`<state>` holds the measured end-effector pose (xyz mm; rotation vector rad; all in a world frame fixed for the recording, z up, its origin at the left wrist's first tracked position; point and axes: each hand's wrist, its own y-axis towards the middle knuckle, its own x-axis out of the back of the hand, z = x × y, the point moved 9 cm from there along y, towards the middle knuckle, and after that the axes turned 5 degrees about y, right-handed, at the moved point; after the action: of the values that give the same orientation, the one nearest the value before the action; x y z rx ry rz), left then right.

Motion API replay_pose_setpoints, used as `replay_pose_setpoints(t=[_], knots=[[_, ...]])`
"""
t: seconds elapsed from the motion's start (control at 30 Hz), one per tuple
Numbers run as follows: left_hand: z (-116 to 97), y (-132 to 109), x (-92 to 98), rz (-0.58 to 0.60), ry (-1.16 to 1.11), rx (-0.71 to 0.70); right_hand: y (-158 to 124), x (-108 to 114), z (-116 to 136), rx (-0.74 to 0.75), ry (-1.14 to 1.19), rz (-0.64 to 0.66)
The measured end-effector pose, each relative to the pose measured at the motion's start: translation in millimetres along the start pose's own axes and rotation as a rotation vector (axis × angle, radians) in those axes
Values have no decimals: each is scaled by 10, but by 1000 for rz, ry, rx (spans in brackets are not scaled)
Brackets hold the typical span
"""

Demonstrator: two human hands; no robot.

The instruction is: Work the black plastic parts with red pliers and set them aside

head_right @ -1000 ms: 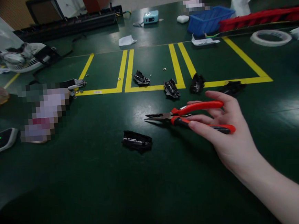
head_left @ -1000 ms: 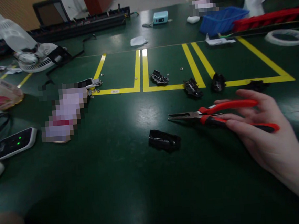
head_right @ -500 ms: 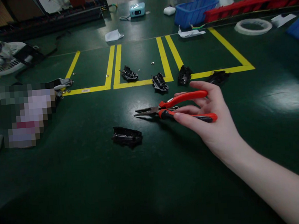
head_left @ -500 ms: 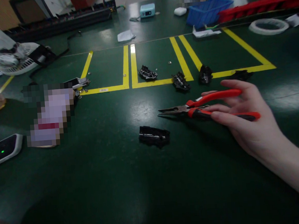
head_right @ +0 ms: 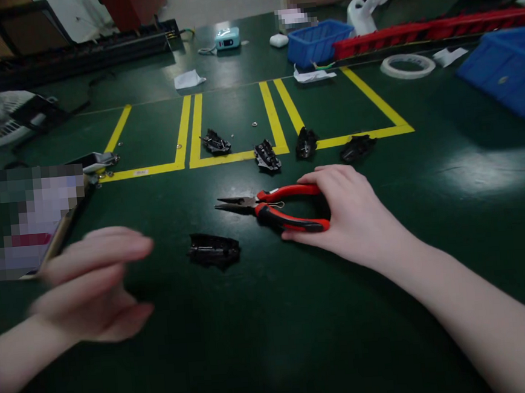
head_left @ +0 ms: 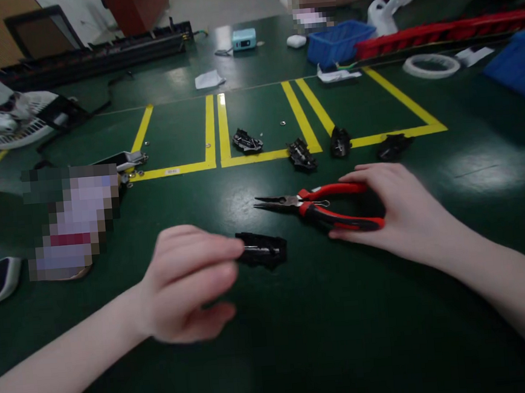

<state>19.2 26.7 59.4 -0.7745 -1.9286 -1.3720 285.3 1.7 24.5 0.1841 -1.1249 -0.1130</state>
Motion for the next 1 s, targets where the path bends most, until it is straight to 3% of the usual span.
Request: replay_pose_setpoints(t=[0.17, 0.3, 0.5, 0.67, 0.83, 1.0], knots=[[10, 202, -440, 391, 93, 26, -31, -34, 9, 40, 20, 35], [27, 313, -646, 509, 95, 4, -42, -65, 10, 34, 64, 63], [109, 455, -764, 500, 84, -21, -55, -75, 69, 39, 84, 123], [127, 485, -804, 486, 68, -52, -31, -123, 240, 129, 11, 173], [146, 468, -786, 459, 44, -56, 30, -197, 371, 153, -63, 120], [228, 443, -724, 436, -73, 45, -1, -122, 377, 135, -65, 54]])
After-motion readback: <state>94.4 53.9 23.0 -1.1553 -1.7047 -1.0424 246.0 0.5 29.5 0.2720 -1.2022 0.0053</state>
